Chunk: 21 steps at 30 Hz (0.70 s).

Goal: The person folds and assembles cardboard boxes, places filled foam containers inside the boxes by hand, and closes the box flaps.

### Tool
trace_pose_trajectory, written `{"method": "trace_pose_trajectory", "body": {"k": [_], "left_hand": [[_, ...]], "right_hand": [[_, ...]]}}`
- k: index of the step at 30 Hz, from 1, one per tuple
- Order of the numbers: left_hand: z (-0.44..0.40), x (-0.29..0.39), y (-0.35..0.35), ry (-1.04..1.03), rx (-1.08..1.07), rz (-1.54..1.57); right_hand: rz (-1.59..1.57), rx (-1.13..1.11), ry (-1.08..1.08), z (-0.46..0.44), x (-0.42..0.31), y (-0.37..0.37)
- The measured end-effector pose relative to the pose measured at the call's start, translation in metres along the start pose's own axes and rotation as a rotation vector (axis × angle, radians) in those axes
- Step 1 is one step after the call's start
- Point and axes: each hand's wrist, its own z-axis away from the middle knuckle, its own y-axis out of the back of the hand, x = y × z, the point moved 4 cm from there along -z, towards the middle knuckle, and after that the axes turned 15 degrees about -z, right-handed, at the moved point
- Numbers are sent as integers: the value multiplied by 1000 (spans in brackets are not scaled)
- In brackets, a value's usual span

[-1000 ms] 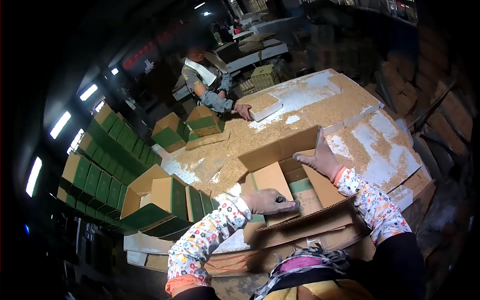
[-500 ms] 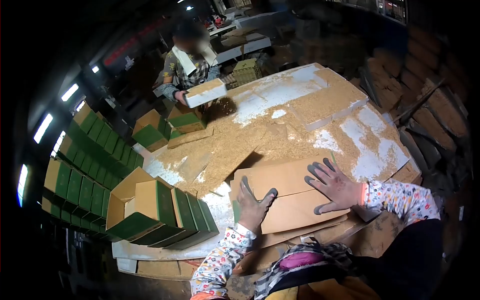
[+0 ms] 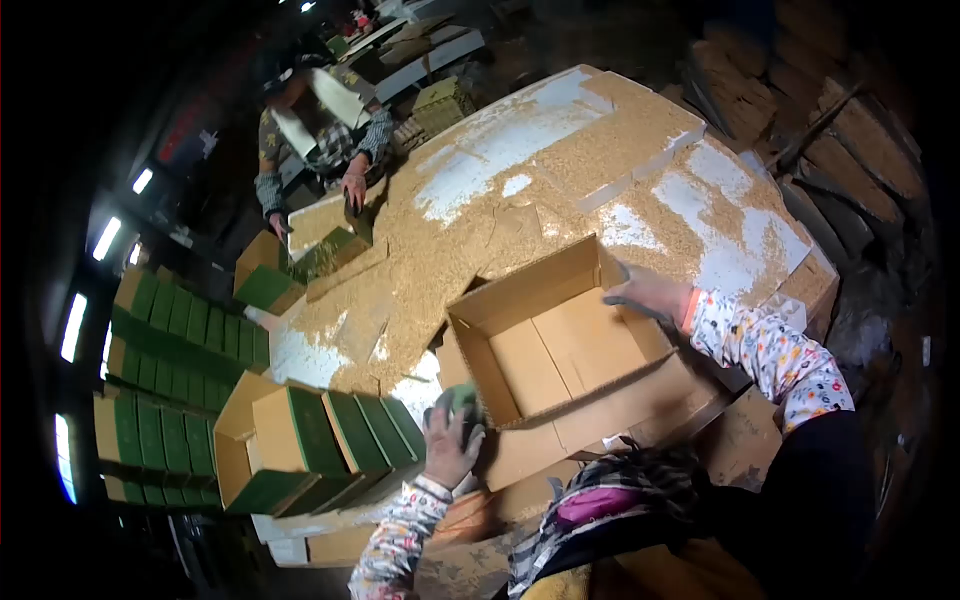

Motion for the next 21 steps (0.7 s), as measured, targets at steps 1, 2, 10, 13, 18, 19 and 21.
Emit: {"method": "trace_pose_trajectory", "body": {"k": [1,2,10,13,18,19,21], "left_hand": [[-17,-11,19,219,122,226],[-32,-31,15,582,296,841],[-99,-35,13,628,81,476],[-116,-9,34,624,74,271],[-122,-15,33,656,-3,99],[-121,-16,33,652,-15,103],[-119,-14,30,687,-45,121]], "right_hand": [[214,118,47,-12,10,-3],[208,82,138,-10,-2,-16],[-938,333,-88,-122,52,49],[-865,472,-27,-243,141,141],[-327,563,-339,-402,206,226],[-467,588,-273,-410,208,220],[-533,612,-253,-390,216,224]]}}
